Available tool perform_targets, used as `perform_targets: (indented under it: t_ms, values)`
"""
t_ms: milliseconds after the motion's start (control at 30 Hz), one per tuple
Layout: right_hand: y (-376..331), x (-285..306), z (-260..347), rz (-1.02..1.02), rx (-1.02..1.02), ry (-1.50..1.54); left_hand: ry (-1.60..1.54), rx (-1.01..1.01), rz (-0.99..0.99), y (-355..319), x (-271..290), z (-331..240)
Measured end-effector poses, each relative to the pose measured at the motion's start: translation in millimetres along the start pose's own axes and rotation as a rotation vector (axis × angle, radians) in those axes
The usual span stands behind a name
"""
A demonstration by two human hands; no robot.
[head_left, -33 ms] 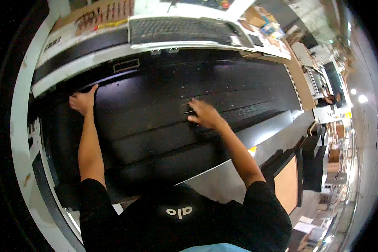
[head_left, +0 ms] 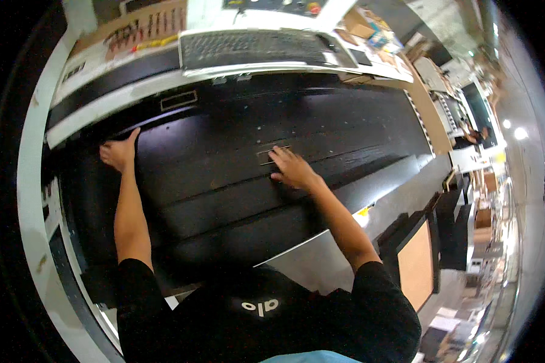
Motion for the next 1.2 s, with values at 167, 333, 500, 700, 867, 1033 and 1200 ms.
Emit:
perform_targets:
  t_ms: [167,333,500,700,867,1033,1200]
  values:
    - [-37.6,-10.1,-14.4,-0.015,-0.286,0.064,0.144,-0.13,0.408,-13.0,-28.8,-45.9]
    - [30.3,22.6,19.8,-0.167,-0.634,0.174,-0.209,-0.822,0.656,-37.2,-44.4,-23.9]
    - [7.4,-39.1,-19.8,-0.316,-0.961,-0.045,0.014,-1.196,1.081,-267.2,27.9,-88.9]
    - [-9.3,-1.3,-47.6,-0.746,-1.008,0.346,0.137,-1.188,0.83,-297.1,59.2,-95.1]
    - [-27.4,56.4,-30.3,-1.0,-0.735,0.573,0.02,-1.29,0.775,-295.5,52.4,-97.3]
    - [-176.0,109.5,0.8,-1.397,-0.581,0.998,0.021,-1.31,0.728,-288.1,62.5,-97.3]
    - [-415.1,32.3,32.4,-2.037,-0.984,0.942,0.052,-1.304,0.761,-286.4,66.2,-107.3]
Point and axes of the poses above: each hand's wrist, its own y-axis towards the middle knuckle, its own x-axis out of the back of the hand, z = x × y, the point moved 9 cm from there along y, towards the middle knuckle, and after that the axes turned 10 degrees about x, right-handed, at the moved point
